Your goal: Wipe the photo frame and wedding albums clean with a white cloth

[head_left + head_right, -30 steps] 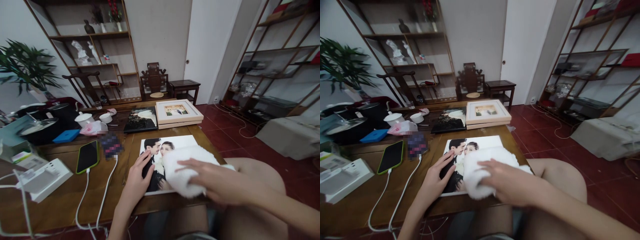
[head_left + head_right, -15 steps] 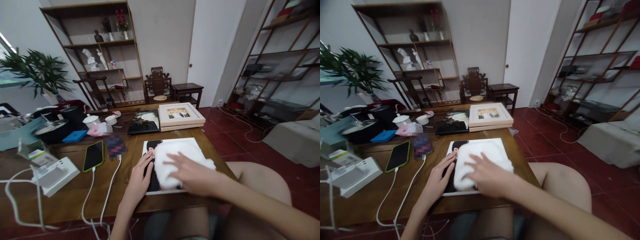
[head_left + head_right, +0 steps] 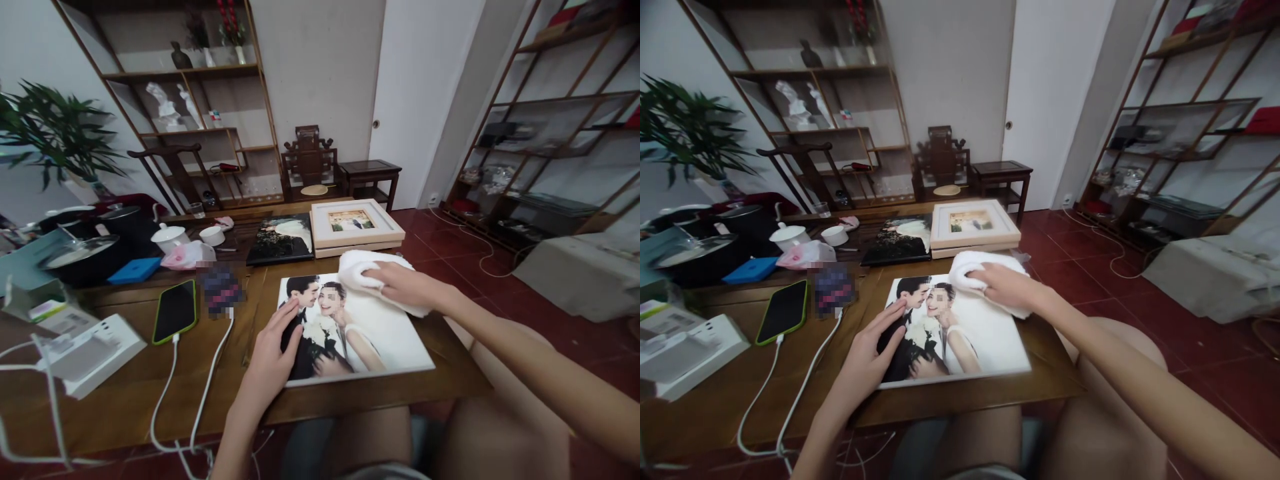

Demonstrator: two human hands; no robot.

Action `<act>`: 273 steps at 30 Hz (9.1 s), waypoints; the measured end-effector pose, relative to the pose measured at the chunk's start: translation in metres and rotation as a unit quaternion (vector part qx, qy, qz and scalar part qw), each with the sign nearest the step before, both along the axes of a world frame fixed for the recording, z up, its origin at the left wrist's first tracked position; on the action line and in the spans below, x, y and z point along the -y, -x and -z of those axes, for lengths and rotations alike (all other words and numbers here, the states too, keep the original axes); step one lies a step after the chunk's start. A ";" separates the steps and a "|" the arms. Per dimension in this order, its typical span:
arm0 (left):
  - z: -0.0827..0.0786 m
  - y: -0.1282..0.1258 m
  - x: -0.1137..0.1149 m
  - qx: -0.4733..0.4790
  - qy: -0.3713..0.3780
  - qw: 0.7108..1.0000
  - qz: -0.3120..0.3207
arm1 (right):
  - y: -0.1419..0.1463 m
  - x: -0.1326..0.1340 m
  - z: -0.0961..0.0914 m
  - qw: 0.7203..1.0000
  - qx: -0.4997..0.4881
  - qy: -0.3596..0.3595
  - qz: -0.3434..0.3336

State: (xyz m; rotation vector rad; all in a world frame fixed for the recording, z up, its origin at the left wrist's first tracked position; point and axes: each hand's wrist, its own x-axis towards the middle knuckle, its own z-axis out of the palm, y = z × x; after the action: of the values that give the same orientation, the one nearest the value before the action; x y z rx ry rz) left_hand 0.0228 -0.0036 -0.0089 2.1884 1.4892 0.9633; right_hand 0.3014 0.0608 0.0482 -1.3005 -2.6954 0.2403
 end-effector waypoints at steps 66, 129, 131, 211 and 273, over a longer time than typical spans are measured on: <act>0.000 -0.001 0.001 0.009 -0.001 1.000 0.020 | 0.059 0.088 0.002 0.983 -0.003 -0.007 -0.183; -0.004 -0.004 0.011 -0.051 0.058 0.997 0.027 | -0.009 0.024 0.013 0.999 -0.003 -0.014 0.046; -0.004 -0.005 0.012 -0.055 0.061 0.996 0.016 | -0.007 0.039 0.015 0.999 0.009 -0.020 0.041; -0.004 -0.007 0.003 -0.027 0.012 1.000 0.001 | 0.006 0.038 -0.008 0.998 -0.018 0.041 -0.049; -0.003 -0.005 0.004 -0.039 0.017 0.999 0.021 | 0.040 0.081 -0.003 0.981 -0.036 0.039 -0.186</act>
State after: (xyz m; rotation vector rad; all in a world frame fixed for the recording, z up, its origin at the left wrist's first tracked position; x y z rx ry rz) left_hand 0.0277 -0.0080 -0.0056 2.2474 1.4756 0.8412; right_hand 0.2609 -0.0203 0.0509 -0.7757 -2.8711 0.4273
